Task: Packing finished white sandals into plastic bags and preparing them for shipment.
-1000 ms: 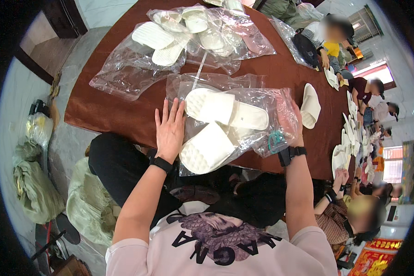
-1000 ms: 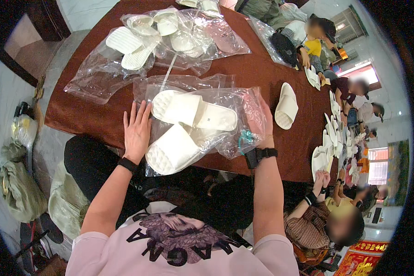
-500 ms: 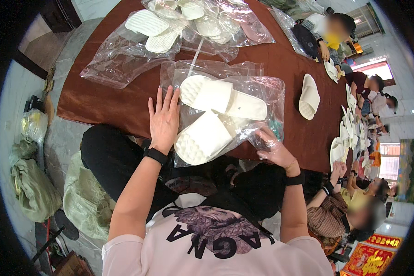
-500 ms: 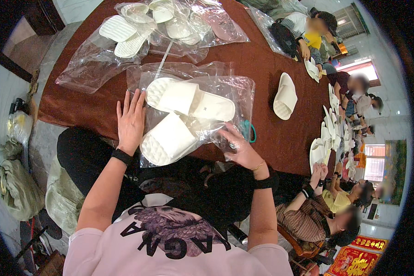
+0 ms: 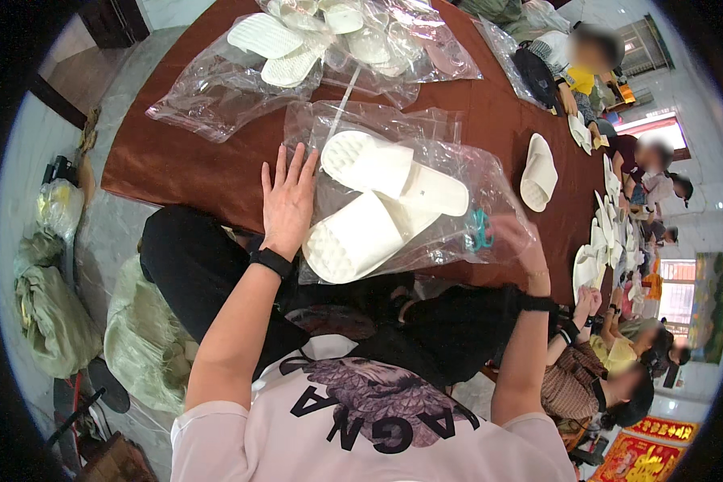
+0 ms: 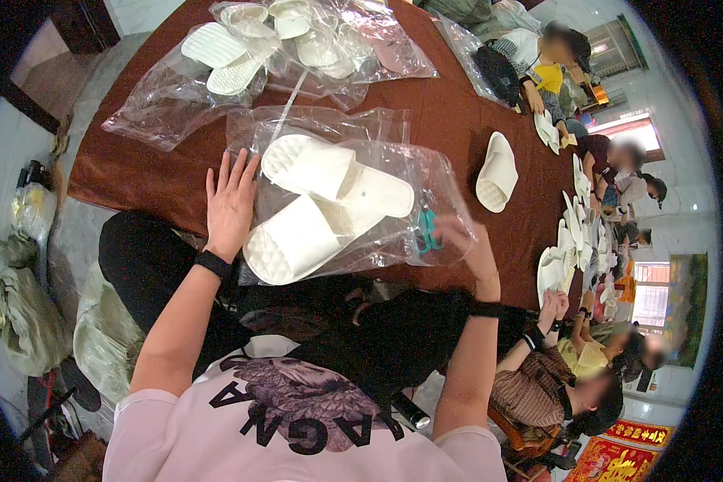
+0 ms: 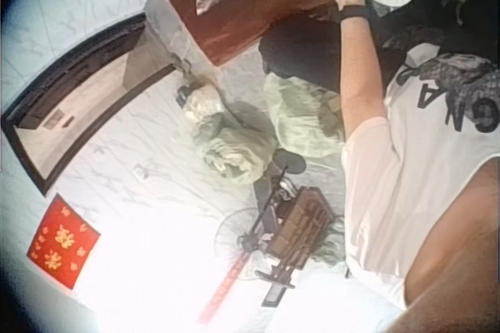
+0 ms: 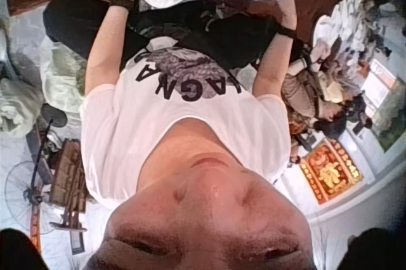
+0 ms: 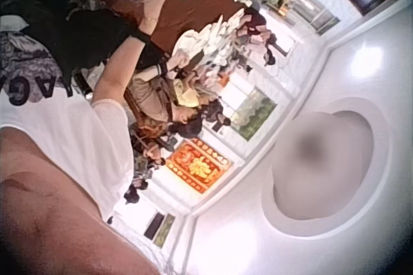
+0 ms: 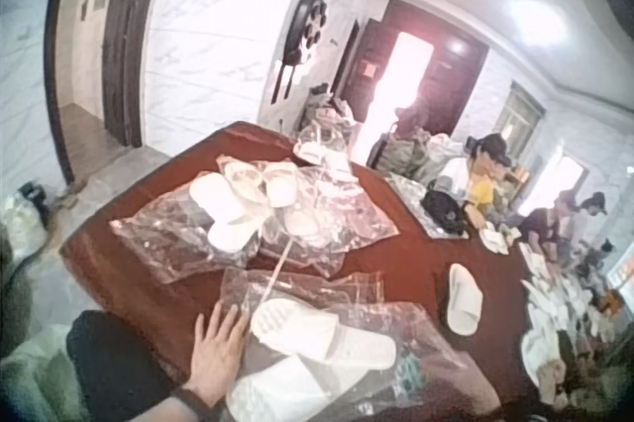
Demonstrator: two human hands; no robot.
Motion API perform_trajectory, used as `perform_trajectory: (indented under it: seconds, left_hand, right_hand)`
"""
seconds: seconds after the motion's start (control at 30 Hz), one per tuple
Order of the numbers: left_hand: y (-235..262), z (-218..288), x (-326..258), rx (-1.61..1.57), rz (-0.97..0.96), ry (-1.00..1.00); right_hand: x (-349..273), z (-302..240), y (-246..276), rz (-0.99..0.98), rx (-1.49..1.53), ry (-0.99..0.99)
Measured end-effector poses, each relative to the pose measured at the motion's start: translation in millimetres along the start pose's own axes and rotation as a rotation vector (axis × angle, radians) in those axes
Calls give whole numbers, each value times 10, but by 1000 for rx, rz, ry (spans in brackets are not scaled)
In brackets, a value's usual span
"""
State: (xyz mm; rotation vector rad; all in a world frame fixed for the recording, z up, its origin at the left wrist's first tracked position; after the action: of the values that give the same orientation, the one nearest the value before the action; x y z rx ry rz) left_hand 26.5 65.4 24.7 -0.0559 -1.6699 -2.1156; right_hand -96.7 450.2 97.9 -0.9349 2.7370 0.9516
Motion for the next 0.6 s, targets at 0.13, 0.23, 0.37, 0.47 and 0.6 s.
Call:
perform_trajectory:
  seconds: [0.13,0.23,0.37,0.47,0.6]
  left_hand:
    - [0,-12,-7,-33,24,-10]
    - [-28,-22,-27,-25,25,-5]
    - [-12,38,-7,-54,37,-15]
    - [6,-7,-11,-42,46,8]
    - [42,-16,2,-27,-18,31]
  right_hand:
    - [449,-39,-42,161,135,12]
    - [670,-238,-347,131,189,18]
    - [881,-191,-485,62,87,39]
    - [906,-325,-592,9,140,28]
    - [872,-498,-719,-129,119,81]
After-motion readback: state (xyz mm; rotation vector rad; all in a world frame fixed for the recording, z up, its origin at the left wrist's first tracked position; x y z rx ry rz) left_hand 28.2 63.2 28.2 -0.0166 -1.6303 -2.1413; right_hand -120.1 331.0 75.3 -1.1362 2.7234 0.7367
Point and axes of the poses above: each hand's wrist, its own x-axis towards the middle knuckle, its own y-axis out of the back of the hand, z = x × y, the point moved 7 cm from there along x, towards the middle knuckle, and after that the axes turned 2 degrees about y, right-handed, at the moved point
